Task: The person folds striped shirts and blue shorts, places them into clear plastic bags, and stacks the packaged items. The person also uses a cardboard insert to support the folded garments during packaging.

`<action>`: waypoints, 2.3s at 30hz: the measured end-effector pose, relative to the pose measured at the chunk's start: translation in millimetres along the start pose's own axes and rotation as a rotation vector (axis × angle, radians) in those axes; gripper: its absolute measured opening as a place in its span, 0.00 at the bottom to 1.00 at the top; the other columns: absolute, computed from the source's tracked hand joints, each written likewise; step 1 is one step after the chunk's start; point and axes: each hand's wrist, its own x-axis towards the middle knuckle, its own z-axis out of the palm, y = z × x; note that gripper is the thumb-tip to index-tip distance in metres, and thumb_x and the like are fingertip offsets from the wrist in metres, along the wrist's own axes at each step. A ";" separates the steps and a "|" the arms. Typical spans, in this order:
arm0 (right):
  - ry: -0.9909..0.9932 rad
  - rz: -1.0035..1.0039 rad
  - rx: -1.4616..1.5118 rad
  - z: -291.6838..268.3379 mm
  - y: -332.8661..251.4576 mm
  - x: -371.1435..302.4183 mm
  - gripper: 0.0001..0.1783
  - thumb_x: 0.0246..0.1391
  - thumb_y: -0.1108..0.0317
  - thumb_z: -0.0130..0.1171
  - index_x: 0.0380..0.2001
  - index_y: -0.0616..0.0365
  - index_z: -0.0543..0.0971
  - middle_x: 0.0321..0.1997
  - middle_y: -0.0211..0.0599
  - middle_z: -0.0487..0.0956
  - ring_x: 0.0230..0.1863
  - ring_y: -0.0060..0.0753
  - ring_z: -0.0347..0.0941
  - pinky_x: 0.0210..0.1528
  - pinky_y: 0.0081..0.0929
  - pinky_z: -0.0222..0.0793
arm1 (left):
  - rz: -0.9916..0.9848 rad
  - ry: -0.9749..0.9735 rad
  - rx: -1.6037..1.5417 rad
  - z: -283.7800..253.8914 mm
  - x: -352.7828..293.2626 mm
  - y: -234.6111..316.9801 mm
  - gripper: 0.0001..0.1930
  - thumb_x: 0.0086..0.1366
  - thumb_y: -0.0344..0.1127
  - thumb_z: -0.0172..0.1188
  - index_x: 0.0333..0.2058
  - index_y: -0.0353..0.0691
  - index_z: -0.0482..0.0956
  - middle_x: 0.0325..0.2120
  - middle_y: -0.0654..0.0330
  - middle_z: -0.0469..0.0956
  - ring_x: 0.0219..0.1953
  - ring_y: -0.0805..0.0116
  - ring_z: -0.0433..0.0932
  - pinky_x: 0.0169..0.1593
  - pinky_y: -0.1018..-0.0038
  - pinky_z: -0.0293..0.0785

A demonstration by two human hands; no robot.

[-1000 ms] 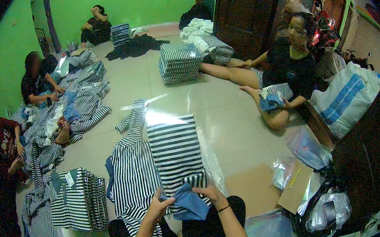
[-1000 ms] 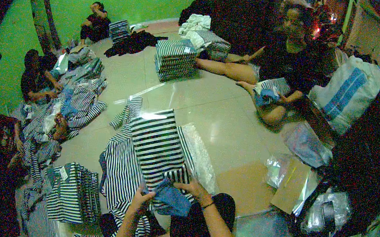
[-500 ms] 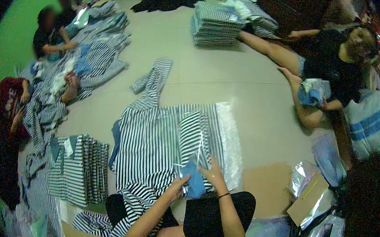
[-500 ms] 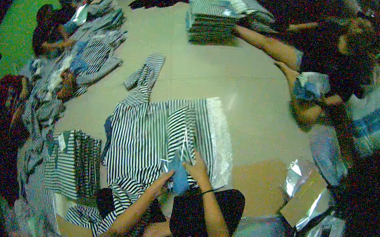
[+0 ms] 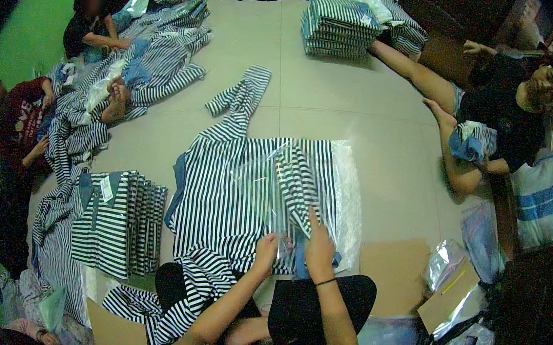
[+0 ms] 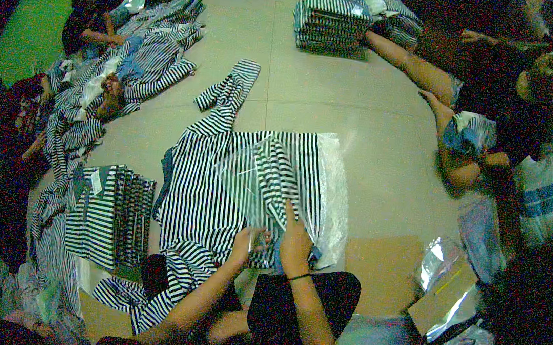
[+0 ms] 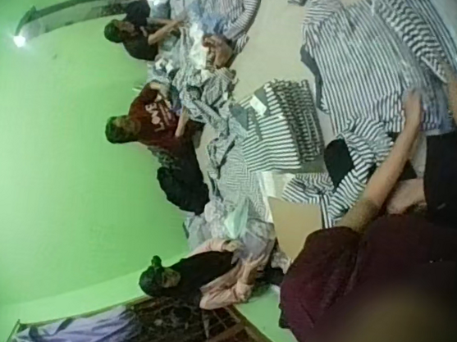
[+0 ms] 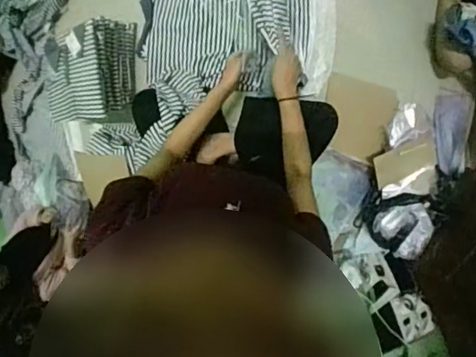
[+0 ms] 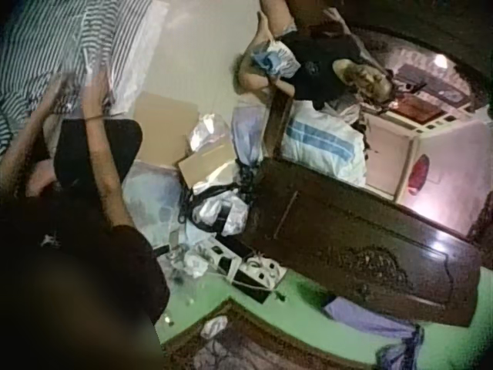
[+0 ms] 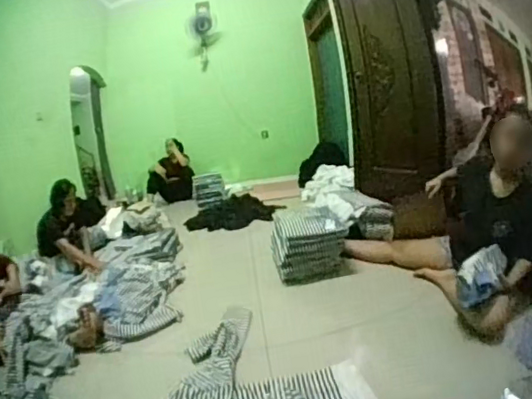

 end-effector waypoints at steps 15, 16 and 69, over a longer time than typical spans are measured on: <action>0.152 -0.302 -0.168 8.2 12.5 17.0 0.38 0.32 0.71 0.57 0.52 0.58 0.56 0.58 0.52 0.47 0.58 0.52 0.44 0.57 0.43 0.42 | 0.048 0.104 -0.156 5.8 -14.1 20.5 0.05 0.53 0.35 0.51 0.25 0.41 0.66 0.24 0.67 0.66 0.27 0.80 0.64 0.31 0.81 0.64; 0.123 -0.268 -0.101 9.0 12.1 16.6 0.38 0.32 0.70 0.57 0.51 0.58 0.56 0.58 0.52 0.47 0.58 0.51 0.44 0.57 0.42 0.42 | 0.040 0.102 -0.163 6.4 -14.1 22.0 0.05 0.53 0.35 0.50 0.25 0.41 0.66 0.26 0.66 0.67 0.29 0.79 0.64 0.33 0.79 0.64; 1.039 0.322 0.661 -49.1 137.0 160.4 0.23 0.48 0.67 0.48 0.44 0.71 0.60 0.46 0.52 0.65 0.46 0.44 0.61 0.47 0.32 0.56 | 0.056 0.391 -0.139 -50.7 -17.1 -14.6 0.38 0.46 0.39 0.60 0.51 0.36 0.47 0.46 0.49 0.59 0.41 0.64 0.64 0.41 0.75 0.61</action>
